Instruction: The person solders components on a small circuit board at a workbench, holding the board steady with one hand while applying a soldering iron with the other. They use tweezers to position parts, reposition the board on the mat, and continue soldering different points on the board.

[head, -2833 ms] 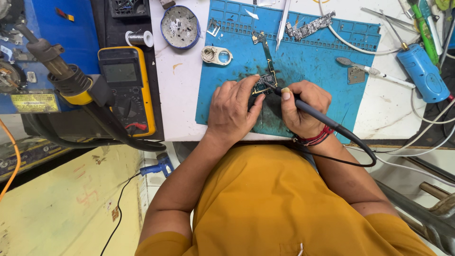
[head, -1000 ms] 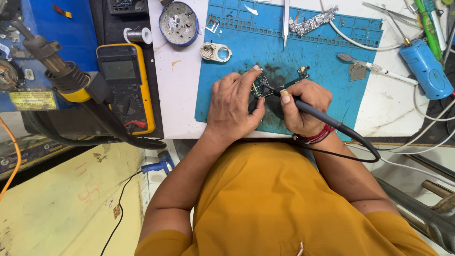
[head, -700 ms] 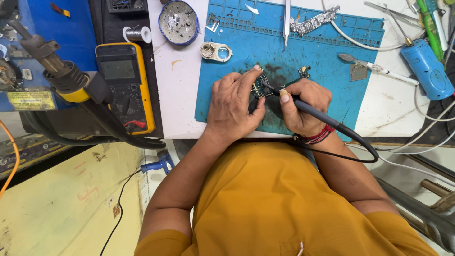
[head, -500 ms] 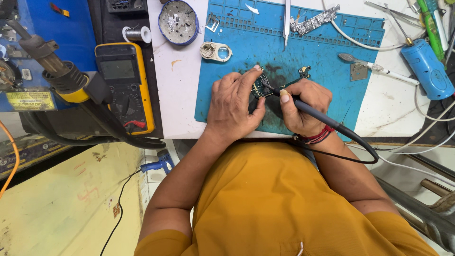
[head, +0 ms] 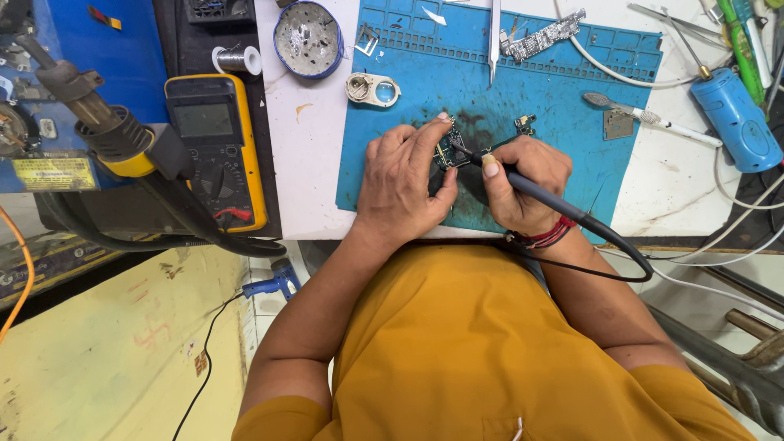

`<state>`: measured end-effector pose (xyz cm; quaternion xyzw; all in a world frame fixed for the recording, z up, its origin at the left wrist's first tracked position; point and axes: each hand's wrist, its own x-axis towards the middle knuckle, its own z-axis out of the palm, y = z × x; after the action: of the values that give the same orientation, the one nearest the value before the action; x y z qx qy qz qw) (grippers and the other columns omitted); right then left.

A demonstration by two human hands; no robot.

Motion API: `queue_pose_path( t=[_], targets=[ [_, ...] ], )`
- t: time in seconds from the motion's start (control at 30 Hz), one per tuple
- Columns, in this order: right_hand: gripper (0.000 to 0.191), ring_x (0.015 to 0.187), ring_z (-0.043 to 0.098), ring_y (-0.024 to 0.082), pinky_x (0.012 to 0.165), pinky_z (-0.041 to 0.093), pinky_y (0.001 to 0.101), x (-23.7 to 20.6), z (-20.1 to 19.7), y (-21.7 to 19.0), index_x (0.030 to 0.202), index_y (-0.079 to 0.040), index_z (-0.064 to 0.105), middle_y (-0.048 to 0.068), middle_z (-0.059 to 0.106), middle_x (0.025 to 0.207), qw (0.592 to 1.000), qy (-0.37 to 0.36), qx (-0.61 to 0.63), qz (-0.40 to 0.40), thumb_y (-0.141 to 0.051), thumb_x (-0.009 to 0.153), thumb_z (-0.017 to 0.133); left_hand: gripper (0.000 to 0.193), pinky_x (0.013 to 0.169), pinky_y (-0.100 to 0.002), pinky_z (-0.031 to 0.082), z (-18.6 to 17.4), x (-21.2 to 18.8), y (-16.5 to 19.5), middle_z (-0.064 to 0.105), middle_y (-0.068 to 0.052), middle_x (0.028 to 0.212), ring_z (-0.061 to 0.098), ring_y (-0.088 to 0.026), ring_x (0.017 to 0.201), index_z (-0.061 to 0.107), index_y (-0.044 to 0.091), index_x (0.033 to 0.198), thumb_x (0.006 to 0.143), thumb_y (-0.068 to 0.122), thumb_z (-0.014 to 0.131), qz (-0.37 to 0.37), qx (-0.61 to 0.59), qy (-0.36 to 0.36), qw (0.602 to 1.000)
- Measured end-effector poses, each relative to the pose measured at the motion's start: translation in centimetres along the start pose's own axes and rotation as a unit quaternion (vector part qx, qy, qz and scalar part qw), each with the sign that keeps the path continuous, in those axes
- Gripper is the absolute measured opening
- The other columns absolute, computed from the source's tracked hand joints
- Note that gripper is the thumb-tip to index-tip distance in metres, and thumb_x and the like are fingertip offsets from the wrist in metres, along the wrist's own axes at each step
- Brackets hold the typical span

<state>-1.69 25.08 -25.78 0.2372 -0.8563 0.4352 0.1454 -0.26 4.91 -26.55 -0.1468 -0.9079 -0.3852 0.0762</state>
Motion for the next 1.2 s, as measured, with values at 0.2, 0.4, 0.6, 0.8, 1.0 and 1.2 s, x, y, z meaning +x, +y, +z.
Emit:
queue_pose_path(
  t=[0.2, 0.4, 0.6, 0.8, 1.0, 1.2],
  targets=[
    [0.015, 0.063, 0.059, 0.028, 0.059, 0.044, 0.0361, 0.06, -0.06, -0.06, 0.087, -0.001, 0.06, 0.012, 0.061, 0.074, 1.0, -0.001, 0.008, 0.006, -0.005, 0.099, 0.068, 0.065, 0.099, -0.043, 0.041, 0.01, -0.01, -0.03, 0.066, -0.005, 0.138, 0.058, -0.027, 0.117, 0.051, 0.009, 0.14, 0.082, 0.021, 0.079, 0.001, 0.001, 0.001, 1.0],
    [0.015, 0.063, 0.059, 0.028, 0.057, 0.044, 0.0342, 0.02, -0.11, -0.2, 0.087, -0.001, 0.06, 0.013, 0.062, 0.075, 1.0, 0.012, 0.014, 0.013, -0.005, 0.099, 0.068, 0.064, 0.099, -0.043, 0.041, -0.03, -0.02, -0.04, 0.066, -0.005, 0.137, 0.058, -0.027, 0.116, 0.051, 0.009, 0.14, 0.083, 0.021, 0.078, 0.002, -0.002, 0.002, 1.0],
    [0.015, 0.063, 0.059, 0.029, 0.061, 0.044, 0.037, 0.15, -0.12, -0.12, 0.087, -0.001, 0.06, 0.012, 0.061, 0.074, 1.0, -0.002, 0.007, 0.002, -0.005, 0.099, 0.069, 0.064, 0.098, -0.043, 0.041, -0.03, 0.02, -0.02, 0.066, -0.005, 0.137, 0.058, -0.027, 0.116, 0.052, 0.009, 0.139, 0.082, 0.021, 0.079, 0.002, 0.002, 0.002, 1.0],
    [0.015, 0.063, 0.059, 0.029, 0.058, 0.044, 0.0357, 0.07, -0.11, -0.16, 0.087, -0.002, 0.06, 0.012, 0.061, 0.074, 1.0, 0.0, 0.001, 0.002, -0.005, 0.099, 0.068, 0.064, 0.098, -0.043, 0.041, -0.05, 0.0, 0.02, 0.066, -0.005, 0.136, 0.058, -0.027, 0.116, 0.052, 0.009, 0.139, 0.082, 0.021, 0.079, 0.001, 0.003, 0.0, 1.0],
    [0.015, 0.063, 0.059, 0.029, 0.057, 0.044, 0.0348, 0.04, -0.11, -0.11, 0.088, -0.002, 0.059, 0.012, 0.061, 0.074, 1.0, 0.005, 0.005, 0.002, -0.005, 0.099, 0.068, 0.063, 0.098, -0.043, 0.041, -0.08, 0.02, 0.03, 0.066, -0.005, 0.138, 0.058, -0.027, 0.116, 0.052, 0.009, 0.139, 0.083, 0.021, 0.079, 0.002, 0.002, -0.001, 1.0],
    [0.015, 0.063, 0.058, 0.028, 0.056, 0.043, 0.0347, 0.04, -0.16, -0.09, 0.088, -0.002, 0.059, 0.012, 0.06, 0.074, 1.0, 0.0, 0.007, 0.003, -0.005, 0.099, 0.068, 0.062, 0.098, -0.043, 0.041, 0.08, 0.04, 0.06, 0.066, -0.005, 0.138, 0.058, -0.027, 0.116, 0.053, 0.009, 0.138, 0.082, 0.021, 0.078, -0.001, 0.003, 0.0, 1.0]
  ],
)
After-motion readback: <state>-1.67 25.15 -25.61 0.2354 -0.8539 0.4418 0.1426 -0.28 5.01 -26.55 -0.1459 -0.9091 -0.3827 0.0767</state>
